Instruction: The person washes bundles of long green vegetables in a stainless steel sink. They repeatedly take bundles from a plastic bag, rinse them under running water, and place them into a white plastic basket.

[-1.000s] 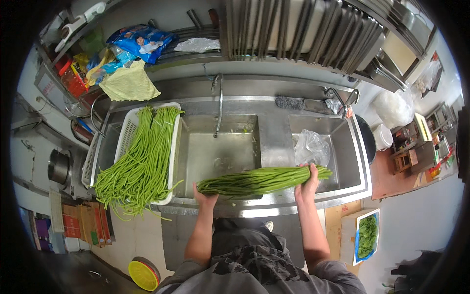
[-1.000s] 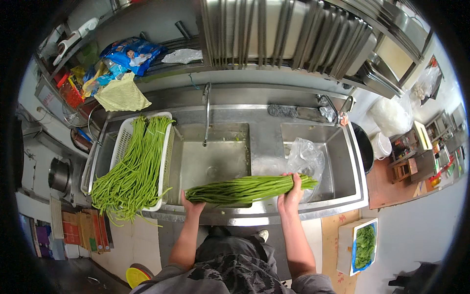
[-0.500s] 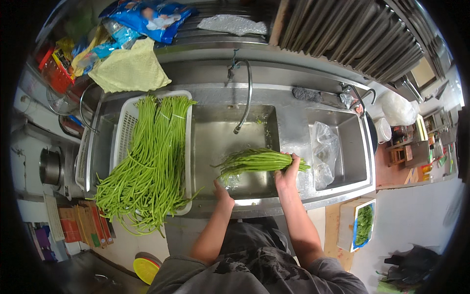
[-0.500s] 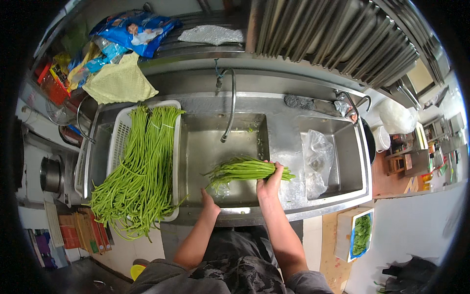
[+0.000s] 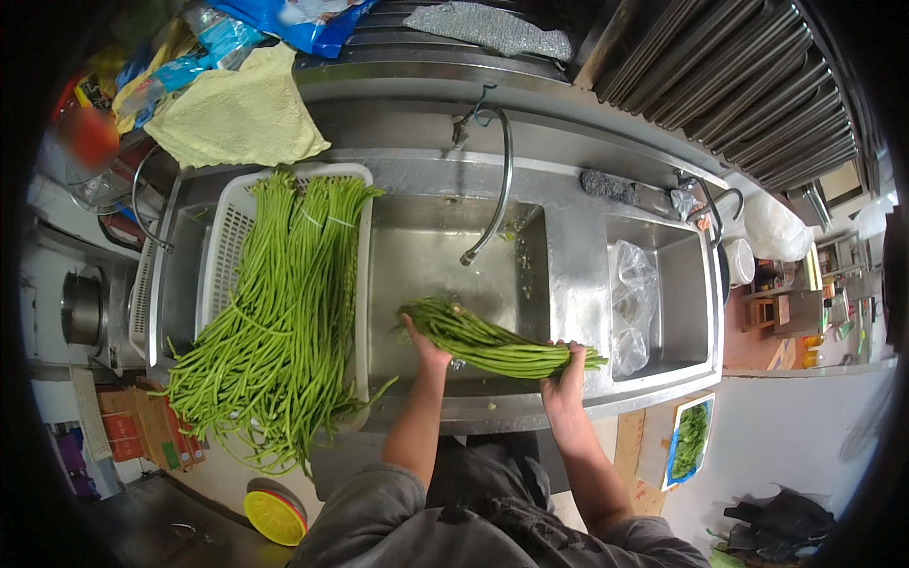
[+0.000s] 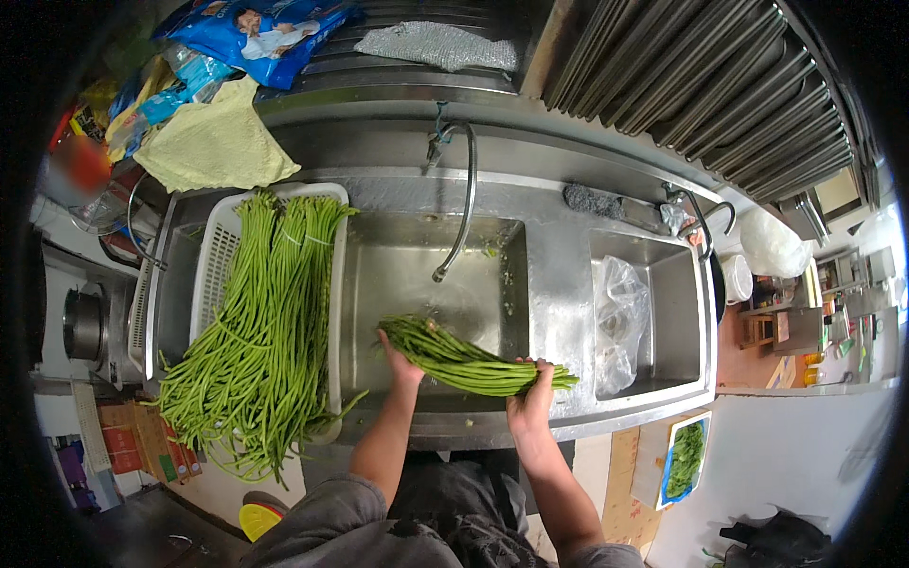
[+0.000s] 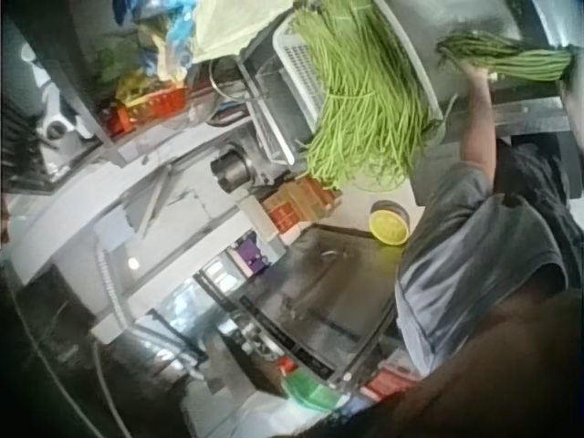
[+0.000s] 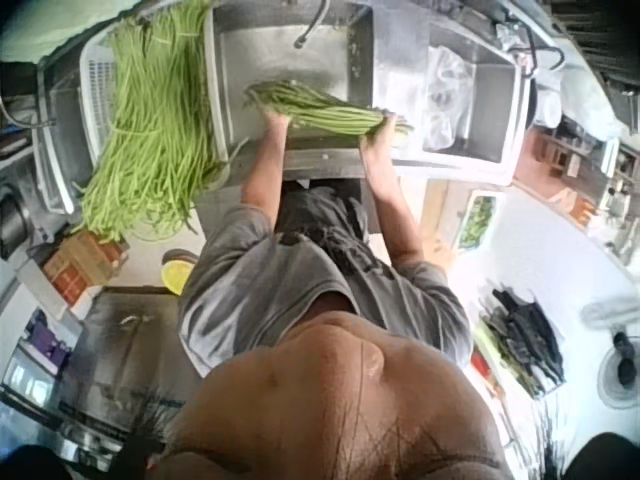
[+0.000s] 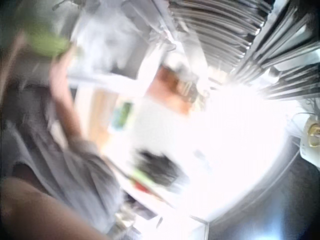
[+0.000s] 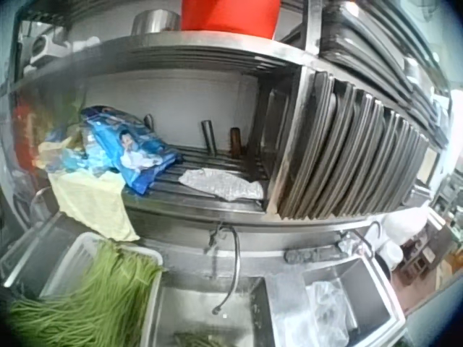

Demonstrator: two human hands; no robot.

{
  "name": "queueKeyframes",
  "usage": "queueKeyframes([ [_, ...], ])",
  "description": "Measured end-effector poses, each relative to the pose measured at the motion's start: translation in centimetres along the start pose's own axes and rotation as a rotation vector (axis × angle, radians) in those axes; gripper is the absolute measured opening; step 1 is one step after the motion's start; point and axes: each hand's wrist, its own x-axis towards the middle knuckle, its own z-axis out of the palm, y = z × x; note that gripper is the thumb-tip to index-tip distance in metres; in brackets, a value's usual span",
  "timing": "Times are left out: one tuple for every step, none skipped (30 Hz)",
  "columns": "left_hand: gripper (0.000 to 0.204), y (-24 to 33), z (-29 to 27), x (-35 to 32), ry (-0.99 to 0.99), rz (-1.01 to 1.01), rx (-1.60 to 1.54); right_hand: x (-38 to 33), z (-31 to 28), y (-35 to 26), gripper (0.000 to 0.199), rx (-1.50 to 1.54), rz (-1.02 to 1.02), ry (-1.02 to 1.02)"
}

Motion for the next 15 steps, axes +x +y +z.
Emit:
queueKeyframes([
  [0.071, 0.3, -0.4, 0.3, 0.189, 0.005, 0.01, 0.1, 1.2, 0.3, 0.016, -0.076, -0.101, -0.015],
  [0.067, 0.6, -0.8, 0.6, 0.379, 0.012, 0.02, 0.3, 3.0, 0.5, 0.013, -0.271, -0.253, 0.053],
  [0.064, 0.8, -1.2, 0.5, 0.575, 0.019, 0.029, 2.5, 2.2, 1.6, 0.014, -0.34, -0.319, -0.007],
  [0.057, 1.0, -1.6, 0.6, 0.567, 0.077, 0.023, 4.3, 1.8, 2.5, 0.014, -0.426, -0.348, -0.016],
  [0.056, 1.4, -2.1, 0.5, 0.602, 0.091, 0.0, 6.3, 1.3, 3.3, 0.015, -0.513, -0.377, -0.024],
  [0.055, 2.1, -2.1, 0.1, 0.639, 0.107, -0.021, 9.2, -0.3, 4.7, 0.016, -0.561, -0.411, -0.029],
  [0.054, 3.0, -2.9, -0.5, 0.682, 0.131, -0.038, 9.9, 0.2, 5.9, 0.016, -0.529, -0.375, -0.009],
  [0.054, 3.6, -4.0, -0.8, 0.765, 0.132, -0.03, 11.7, -0.4, 6.7, 0.018, -0.544, -0.32, -0.005],
  [0.054, 4.2, -4.5, -0.9, 0.785, 0.147, -0.025, 13.6, -1.2, 8.1, 0.021, -0.552, -0.257, -0.002],
  [0.054, 4.5, -4.7, -1.1, 0.806, 0.158, -0.017, 14.7, -1.8, 9.3, 0.032, -0.628, -0.229, 0.015],
  [0.054, 4.9, -4.9, -1.1, 0.827, 0.166, -0.007, 16.7, -3.2, 10.9, 0.045, -0.677, -0.204, 0.034],
  [0.053, 5.2, -5.3, -1.1, 0.845, 0.203, -0.001, 17.6, -3.9, 11.9, 0.049, -0.676, -0.086, 0.045],
  [0.053, 5.5, -6.1, -0.9, 0.874, 0.216, 0.011, 19.4, -5.3, 12.9, 0.05, -0.63, 0.047, 0.054],
  [0.053, 5.8, -7.0, -0.8, 0.901, 0.228, 0.025, 20.9, -6.8, 13.9, 0.052, -0.587, 0.185, 0.072],
  [0.053, 5.9, -8.1, -0.8, 0.927, 0.24, 0.036, 22.5, -8.3, 15.1, 0.053, -0.548, 0.322, 0.091],
])
